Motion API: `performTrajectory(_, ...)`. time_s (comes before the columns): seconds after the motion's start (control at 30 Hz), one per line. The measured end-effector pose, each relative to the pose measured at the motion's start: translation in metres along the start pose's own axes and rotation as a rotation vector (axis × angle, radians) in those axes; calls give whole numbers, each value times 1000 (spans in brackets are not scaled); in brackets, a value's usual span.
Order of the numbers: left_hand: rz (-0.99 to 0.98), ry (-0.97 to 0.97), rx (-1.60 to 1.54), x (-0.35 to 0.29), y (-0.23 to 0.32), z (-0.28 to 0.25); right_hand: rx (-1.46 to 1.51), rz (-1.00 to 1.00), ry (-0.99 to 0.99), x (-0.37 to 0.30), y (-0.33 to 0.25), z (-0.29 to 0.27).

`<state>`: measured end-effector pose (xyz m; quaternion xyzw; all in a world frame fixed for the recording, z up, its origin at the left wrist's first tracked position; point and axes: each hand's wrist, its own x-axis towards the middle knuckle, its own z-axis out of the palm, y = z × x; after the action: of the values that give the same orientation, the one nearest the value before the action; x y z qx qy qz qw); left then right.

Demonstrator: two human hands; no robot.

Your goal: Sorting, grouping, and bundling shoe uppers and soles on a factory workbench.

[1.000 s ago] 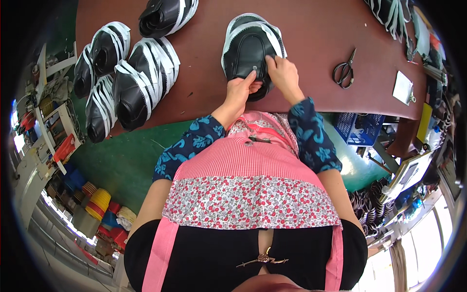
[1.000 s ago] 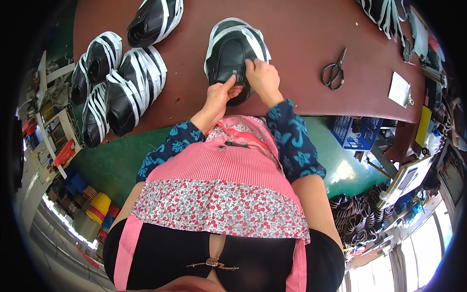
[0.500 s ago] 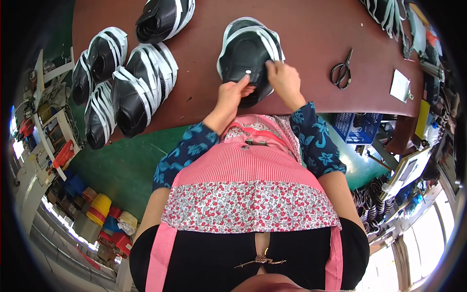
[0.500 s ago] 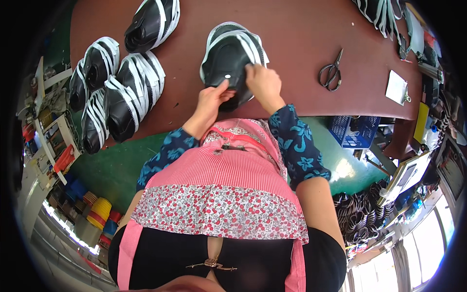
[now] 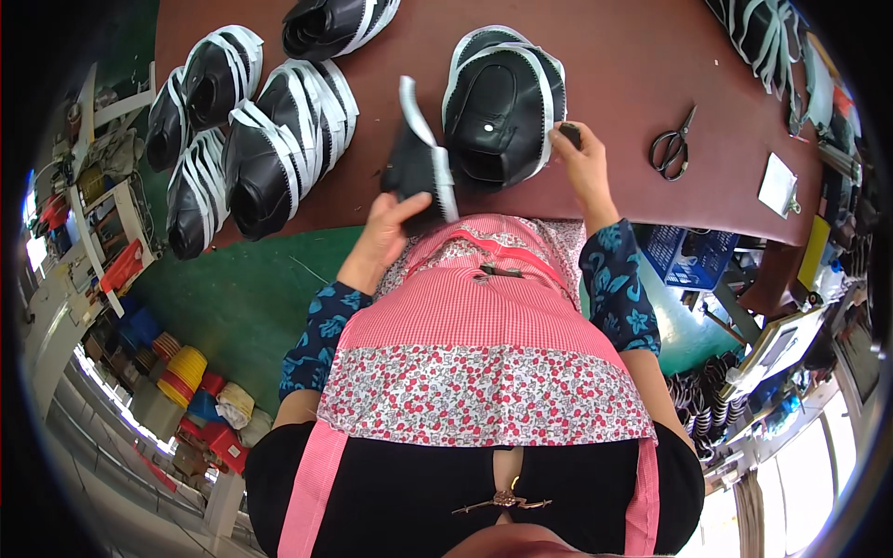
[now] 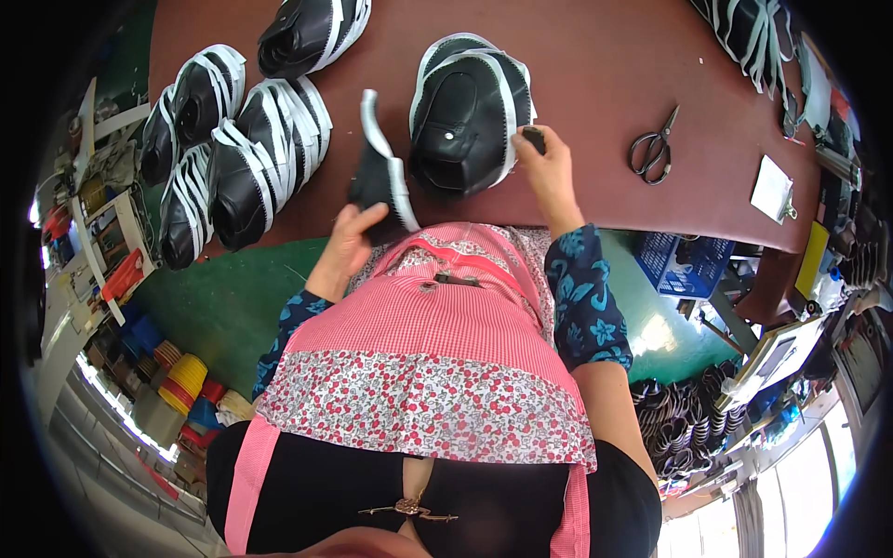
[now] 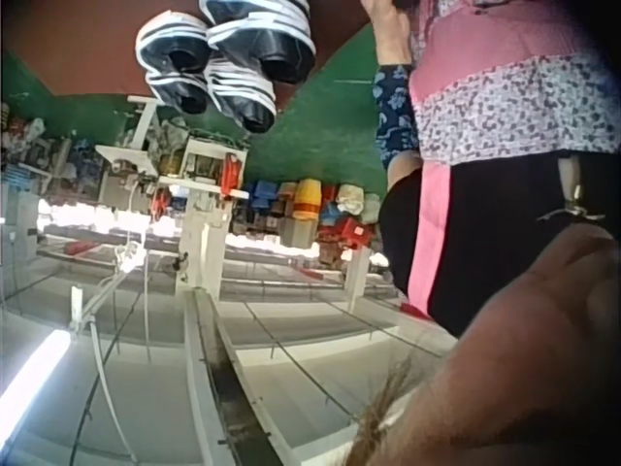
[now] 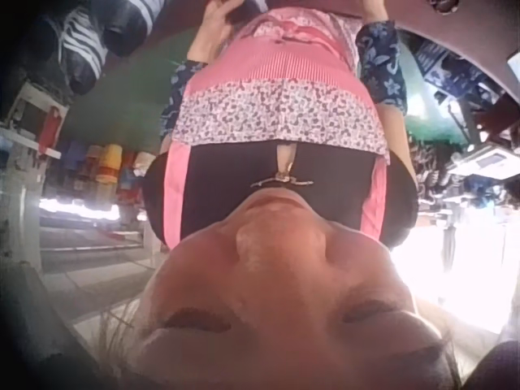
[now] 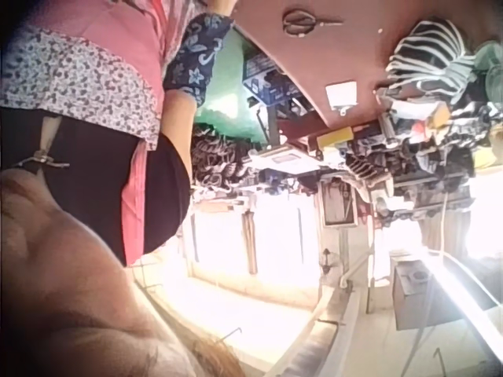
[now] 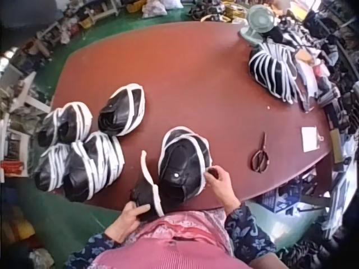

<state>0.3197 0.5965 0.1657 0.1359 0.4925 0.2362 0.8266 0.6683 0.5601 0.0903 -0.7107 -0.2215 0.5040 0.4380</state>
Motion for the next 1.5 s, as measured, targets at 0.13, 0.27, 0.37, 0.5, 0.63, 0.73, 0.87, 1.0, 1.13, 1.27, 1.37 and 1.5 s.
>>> performTrajectory(0.13,-47,48,186,9,-23,13,-14,-72,-232,-63,-42,56)
performTrajectory(0.27,111,169,114,-1,-9,-22,7,-169,97,-11,0,0)
performTrajectory(0.37,111,112,4,-8,2,-39,55,-71,108,22,9,-32)
performTrajectory(0.5,152,97,48,-11,-4,-34,112,6,8,32,6,-30)
performTrajectory(0.63,196,85,180,-1,-17,-12,-238,-132,239,44,12,-18)
performTrajectory(0.73,271,-30,273,12,-23,5,-386,-321,187,46,-45,30)
performTrajectory(0.87,415,-118,598,63,-43,13,-1105,-433,-336,79,-64,82)
performTrajectory(1.0,376,-36,931,118,-66,-14,-1348,-591,-317,120,-27,95)
performTrajectory(1.13,303,-38,962,135,-67,-15,-1200,-795,-118,137,-25,100)
performTrajectory(1.27,392,0,1176,139,-76,-22,-1288,-620,-228,122,-24,104)
performTrajectory(1.37,240,80,1031,140,-79,-18,-1295,-762,-209,136,-26,98)
performTrajectory(1.5,230,183,1047,138,-75,-19,-1249,-714,116,148,-25,100)
